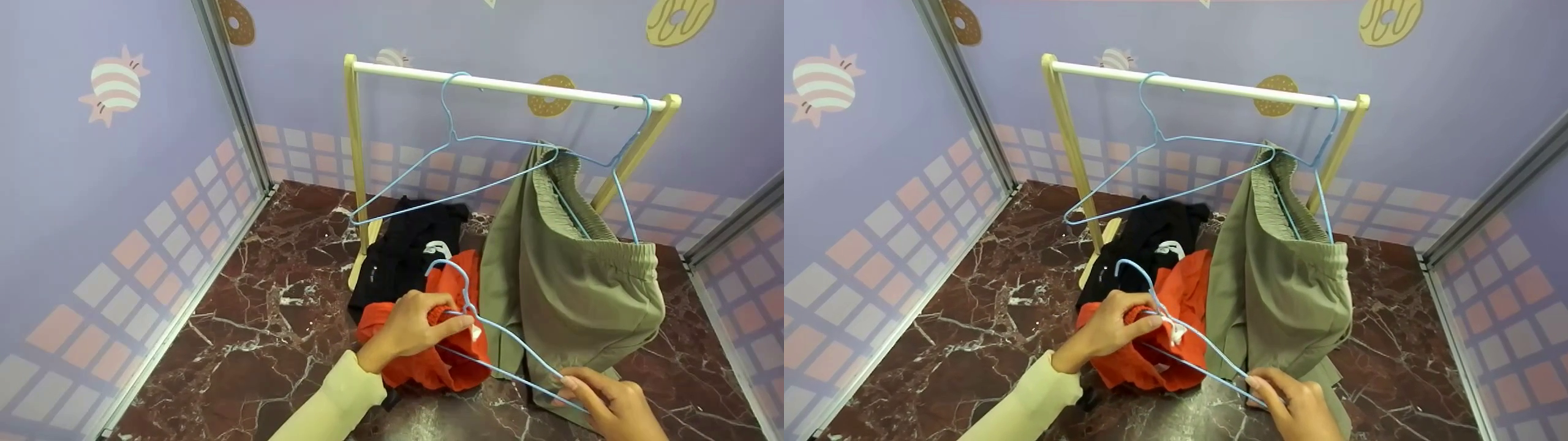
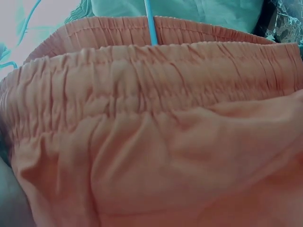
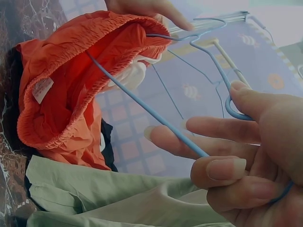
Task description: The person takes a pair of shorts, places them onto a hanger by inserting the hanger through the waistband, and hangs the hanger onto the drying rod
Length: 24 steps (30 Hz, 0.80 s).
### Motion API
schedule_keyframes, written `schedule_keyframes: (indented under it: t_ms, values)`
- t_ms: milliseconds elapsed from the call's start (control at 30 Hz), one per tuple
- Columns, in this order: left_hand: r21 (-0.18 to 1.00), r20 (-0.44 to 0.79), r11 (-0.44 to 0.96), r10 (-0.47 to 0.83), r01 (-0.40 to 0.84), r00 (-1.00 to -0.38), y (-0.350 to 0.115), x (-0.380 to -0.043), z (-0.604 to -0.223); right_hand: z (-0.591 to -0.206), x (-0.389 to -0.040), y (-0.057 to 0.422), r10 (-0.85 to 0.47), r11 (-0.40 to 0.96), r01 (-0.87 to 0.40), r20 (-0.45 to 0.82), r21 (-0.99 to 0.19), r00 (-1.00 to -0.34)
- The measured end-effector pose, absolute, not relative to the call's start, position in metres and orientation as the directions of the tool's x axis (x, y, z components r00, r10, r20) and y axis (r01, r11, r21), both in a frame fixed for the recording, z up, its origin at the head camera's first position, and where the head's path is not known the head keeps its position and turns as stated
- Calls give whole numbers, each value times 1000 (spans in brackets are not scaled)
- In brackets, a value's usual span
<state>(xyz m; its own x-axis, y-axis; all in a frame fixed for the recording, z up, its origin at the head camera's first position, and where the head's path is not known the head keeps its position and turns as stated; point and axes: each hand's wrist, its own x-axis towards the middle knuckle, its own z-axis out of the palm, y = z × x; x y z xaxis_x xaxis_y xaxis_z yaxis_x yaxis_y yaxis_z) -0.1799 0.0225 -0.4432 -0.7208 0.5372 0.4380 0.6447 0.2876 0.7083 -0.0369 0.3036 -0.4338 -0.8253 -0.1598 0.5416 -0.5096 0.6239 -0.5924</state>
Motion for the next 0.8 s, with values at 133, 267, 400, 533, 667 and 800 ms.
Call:
schedule_keyframes:
  t_ms: [133, 267, 400, 533, 667, 800]
  values:
    - [698, 446, 321, 504, 641, -739, 25, -178, -441, -431, -36, 301, -154, 631, -476, 503, -612, -850]
    - [667, 498, 335, 463, 665, -733, 26, -176, -440, -423, -32, 296, -86, 655, -341, 382, -674, -920]
    - [647, 516, 345, 459, 680, -723, 27, -172, -438, -416, -29, 292, -17, 673, -209, 268, -710, -963]
    - [637, 499, 359, 483, 682, -720, 30, -168, -437, -415, -29, 289, 13, 697, -145, 216, -702, -976]
    - [623, 506, 369, 481, 689, -716, 32, -166, -436, -413, -29, 287, 32, 710, -96, 168, -698, -985]
    - [612, 523, 372, 471, 697, -710, 32, -166, -436, -412, -28, 287, 44, 716, -62, 133, -695, -990]
